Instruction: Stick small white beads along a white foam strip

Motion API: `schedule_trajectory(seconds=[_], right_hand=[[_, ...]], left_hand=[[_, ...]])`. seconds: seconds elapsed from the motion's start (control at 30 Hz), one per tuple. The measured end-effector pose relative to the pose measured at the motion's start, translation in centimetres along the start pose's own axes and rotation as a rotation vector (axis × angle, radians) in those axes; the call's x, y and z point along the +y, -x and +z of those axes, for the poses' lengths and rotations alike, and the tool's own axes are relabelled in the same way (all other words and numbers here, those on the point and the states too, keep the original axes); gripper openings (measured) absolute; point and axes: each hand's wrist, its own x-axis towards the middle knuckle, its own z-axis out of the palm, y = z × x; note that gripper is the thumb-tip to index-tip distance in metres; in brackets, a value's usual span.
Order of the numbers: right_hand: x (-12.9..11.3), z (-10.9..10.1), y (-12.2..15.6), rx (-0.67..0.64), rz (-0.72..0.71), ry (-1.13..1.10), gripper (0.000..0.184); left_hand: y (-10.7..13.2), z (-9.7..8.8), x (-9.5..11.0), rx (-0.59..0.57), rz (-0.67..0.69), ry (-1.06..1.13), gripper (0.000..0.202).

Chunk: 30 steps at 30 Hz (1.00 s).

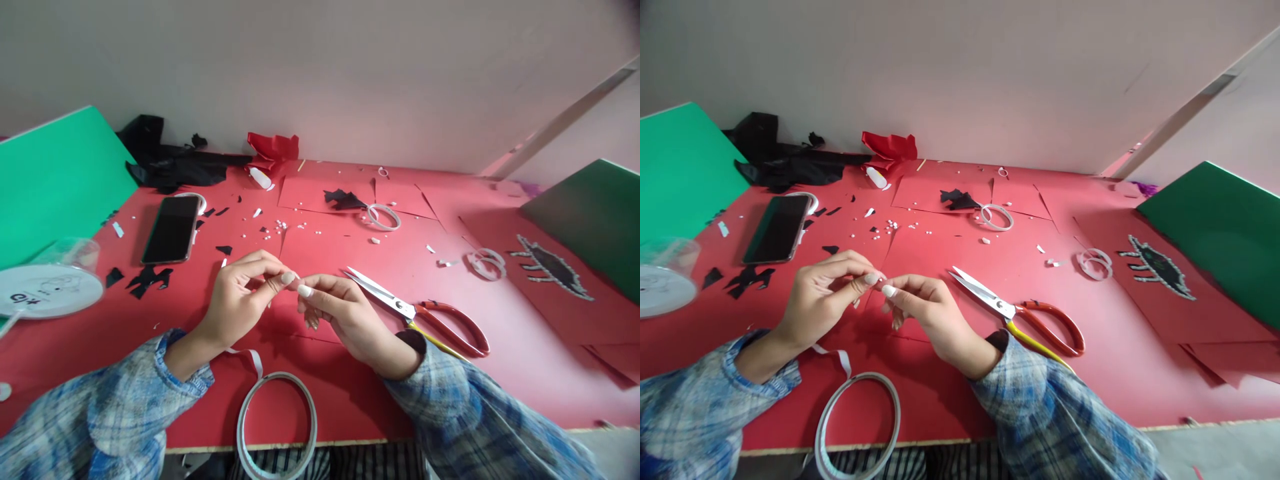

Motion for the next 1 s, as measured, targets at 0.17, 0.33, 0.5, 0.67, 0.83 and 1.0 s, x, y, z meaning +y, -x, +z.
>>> schedule_trajectory(seconds=[0.17,0.33,0.5,0.67,0.83,1.0], right_hand=[[-0.1,0.2,-0.1,0.016,0.026,0.004,0.016],[-0.1,0.1,-0.1,0.053,0.030,0.010,0.017],[0.0,0.1,-0.1,0.050,0.025,0.003,0.018],[0.0,0.1,-0.2,0.076,0.007,0.047,0.020],[0.0,-0.1,-0.4,0.107,-0.026,0.063,0.020],[0.2,-0.3,-0.5,0.124,-0.006,0.064,0.019]], left_hand=[[0.0,0.2,0.1,-0.051,-0.085,0.092,0.020],[0.2,0.3,-0.4,-0.065,-0.133,0.091,0.025],[0.2,0.4,-0.8,-0.042,-0.145,0.073,0.027],[-0.1,0.6,-0.9,-0.021,-0.140,0.068,0.028],[-0.1,0.4,-0.9,-0.025,-0.152,0.050,0.030],[-0.2,0.2,-0.8,0.053,-0.143,0.017,0.019]])
